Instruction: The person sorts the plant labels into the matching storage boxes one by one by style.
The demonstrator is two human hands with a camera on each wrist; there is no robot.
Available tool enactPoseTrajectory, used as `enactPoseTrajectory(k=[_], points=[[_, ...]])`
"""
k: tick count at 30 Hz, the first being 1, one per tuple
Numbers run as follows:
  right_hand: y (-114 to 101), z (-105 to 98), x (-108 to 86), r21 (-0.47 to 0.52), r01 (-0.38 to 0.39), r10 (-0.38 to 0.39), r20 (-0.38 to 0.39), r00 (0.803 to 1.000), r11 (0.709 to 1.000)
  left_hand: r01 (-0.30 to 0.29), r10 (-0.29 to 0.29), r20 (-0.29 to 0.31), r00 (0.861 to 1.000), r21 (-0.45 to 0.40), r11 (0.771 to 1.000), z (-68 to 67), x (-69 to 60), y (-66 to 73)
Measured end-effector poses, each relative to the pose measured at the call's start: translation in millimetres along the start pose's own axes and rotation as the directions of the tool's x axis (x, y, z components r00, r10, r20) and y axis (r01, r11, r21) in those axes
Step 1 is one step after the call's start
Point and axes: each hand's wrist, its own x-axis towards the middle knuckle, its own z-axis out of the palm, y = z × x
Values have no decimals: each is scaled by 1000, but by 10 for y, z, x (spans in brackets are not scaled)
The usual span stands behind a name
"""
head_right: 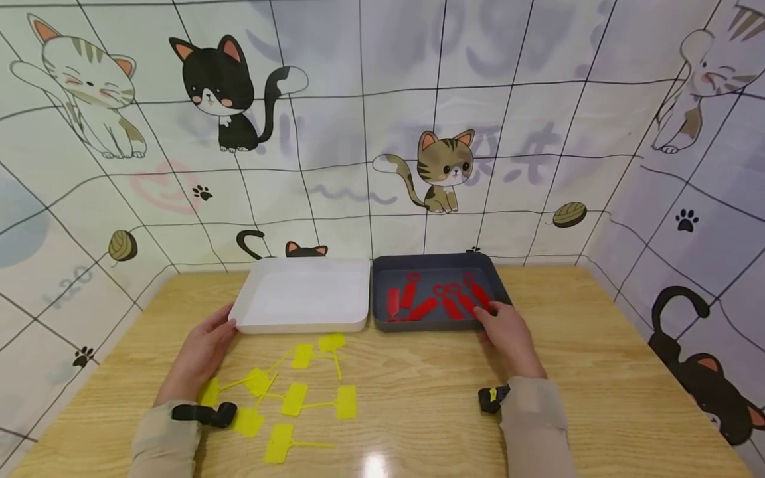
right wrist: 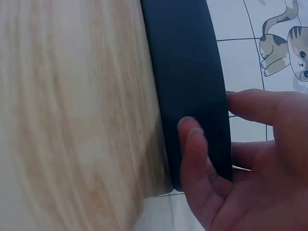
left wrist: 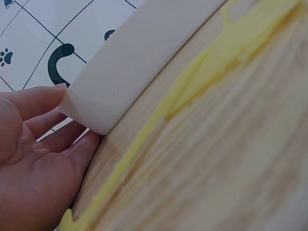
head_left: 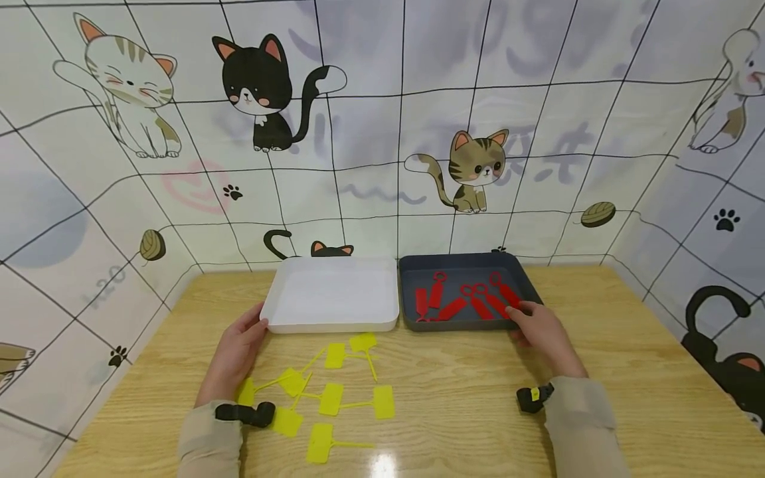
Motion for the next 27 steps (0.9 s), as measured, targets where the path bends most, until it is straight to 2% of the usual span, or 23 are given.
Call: enactPoseTrajectory(k=[4,11,17,27], points=[[-3,11,4,-97,15,-13,26,1000,995,-9,9,7,1000,-10,1000,5,-3,1],[-6,24,-6,-98,26,-21,51,998,995,-7,7,-6,1000,6,1000,-1,3,-15],[9,39,31,-165,48,-43,35,998,985,-9,10,-11,1000,23,1000,-12,21,-18],[30,44,42,-196,62,-57,28,998,979,-11,11,-11,1000,31,999,2,7,-12]])
